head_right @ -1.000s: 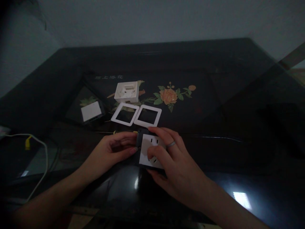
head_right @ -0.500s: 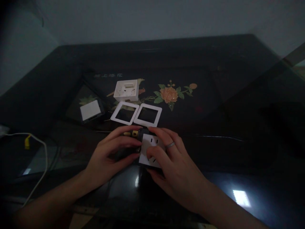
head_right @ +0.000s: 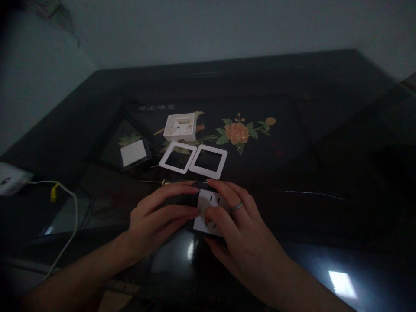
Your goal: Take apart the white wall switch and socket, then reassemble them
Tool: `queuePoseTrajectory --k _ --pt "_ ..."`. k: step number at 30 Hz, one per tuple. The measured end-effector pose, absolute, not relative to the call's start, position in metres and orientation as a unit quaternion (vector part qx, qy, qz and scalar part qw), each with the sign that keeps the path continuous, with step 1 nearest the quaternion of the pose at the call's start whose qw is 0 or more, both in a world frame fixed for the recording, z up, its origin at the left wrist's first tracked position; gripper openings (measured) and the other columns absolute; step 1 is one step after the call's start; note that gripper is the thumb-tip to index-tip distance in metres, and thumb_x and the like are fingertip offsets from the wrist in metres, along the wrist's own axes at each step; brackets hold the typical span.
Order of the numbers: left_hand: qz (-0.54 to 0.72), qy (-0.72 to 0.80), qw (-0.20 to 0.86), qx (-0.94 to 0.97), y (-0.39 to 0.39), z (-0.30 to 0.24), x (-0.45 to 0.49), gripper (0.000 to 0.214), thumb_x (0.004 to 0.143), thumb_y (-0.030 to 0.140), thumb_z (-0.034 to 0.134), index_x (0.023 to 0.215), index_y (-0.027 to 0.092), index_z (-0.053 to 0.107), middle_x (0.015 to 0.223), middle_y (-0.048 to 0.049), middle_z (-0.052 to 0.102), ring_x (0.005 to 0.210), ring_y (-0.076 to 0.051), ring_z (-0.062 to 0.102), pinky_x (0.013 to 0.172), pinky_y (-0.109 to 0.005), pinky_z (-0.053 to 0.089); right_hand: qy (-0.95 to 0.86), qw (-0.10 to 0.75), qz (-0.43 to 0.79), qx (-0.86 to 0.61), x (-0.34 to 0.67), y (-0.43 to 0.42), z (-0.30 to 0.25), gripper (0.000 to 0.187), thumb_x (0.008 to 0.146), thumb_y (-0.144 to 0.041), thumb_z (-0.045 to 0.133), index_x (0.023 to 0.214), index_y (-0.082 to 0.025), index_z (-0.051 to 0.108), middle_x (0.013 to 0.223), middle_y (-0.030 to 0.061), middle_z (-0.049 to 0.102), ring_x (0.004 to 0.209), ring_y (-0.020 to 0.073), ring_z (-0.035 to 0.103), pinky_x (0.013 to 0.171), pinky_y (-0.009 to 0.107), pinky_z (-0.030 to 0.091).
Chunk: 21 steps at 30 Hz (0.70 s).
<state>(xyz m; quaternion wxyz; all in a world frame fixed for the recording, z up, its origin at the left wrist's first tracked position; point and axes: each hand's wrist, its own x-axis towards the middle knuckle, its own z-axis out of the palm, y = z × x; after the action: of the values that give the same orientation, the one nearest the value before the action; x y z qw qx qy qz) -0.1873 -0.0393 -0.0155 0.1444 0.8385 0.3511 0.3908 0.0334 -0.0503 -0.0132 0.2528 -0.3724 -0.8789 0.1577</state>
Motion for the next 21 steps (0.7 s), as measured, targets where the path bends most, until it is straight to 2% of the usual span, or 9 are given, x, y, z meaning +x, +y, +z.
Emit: queuePoseTrajectory --k 2,4,10,17,21 --pt "0.39 0.355 0.157 0.835 -0.038 -0.017 -0.187 0.006 0.094 0.017 0.062 0.094 0.017 0.068 0.122 -0.0116 0.07 0.127 -0.026 0.061 0.096 -0.038 0.059 -0.877 0.257 0.155 -0.375 0.033 -0.051 -0.013 0.032 0.083 -0.007 0.059 0.107 -0.023 0.045 0.144 0.0148 0.04 0.131 0.0327 0.039 0.096 0.054 0.051" --pt "0.396 0.341 0.166 0.836 -0.036 -0.018 -0.187 0.004 0.093 0.016 0.063 0.094 0.016 0.067 0.121 -0.012 0.071 0.129 -0.026 0.059 0.1 -0.041 0.057 -0.876 0.255 0.155 -0.378 0.033 -0.052 -0.014 0.032 0.083 -0.009 0.059 0.107 -0.024 0.045 0.144 0.0146 0.041 0.131 0.0331 0.039 0.095 0.055 0.052" --pt "0.41 0.296 0.093 0.858 -0.03 -0.016 -0.189 0.005 0.087 0.016 0.073 0.089 0.015 0.067 0.098 -0.0074 0.078 0.1 -0.02 0.073 0.087 -0.034 0.06 -0.879 0.261 0.124 -0.378 0.029 -0.055 -0.014 0.026 0.086 -0.012 0.058 0.106 -0.021 0.045 0.141 0.0176 0.044 0.128 0.0342 0.042 0.094 0.056 0.053" --pt "0.381 0.256 0.022 0.888 -0.029 -0.01 -0.194 0.008 0.086 0.02 0.076 0.086 0.016 0.069 0.09 -0.0025 0.078 0.089 -0.016 0.074 0.09 -0.032 0.058 -0.882 0.281 0.076 -0.371 0.021 -0.06 -0.012 0.022 0.086 -0.012 0.056 0.105 -0.017 0.046 0.137 0.0212 0.047 0.126 0.0332 0.042 0.094 0.051 0.054" --pt "0.386 0.253 -0.001 0.887 -0.029 -0.01 -0.192 0.015 0.087 0.022 0.074 0.077 0.015 0.065 0.079 -0.0005 0.076 0.076 -0.015 0.073 0.077 -0.03 0.059 -0.888 0.28 0.047 -0.36 0.021 -0.062 -0.012 0.019 0.086 -0.01 0.054 0.102 -0.016 0.047 0.138 0.0222 0.047 0.127 0.0336 0.042 0.094 0.05 0.053"
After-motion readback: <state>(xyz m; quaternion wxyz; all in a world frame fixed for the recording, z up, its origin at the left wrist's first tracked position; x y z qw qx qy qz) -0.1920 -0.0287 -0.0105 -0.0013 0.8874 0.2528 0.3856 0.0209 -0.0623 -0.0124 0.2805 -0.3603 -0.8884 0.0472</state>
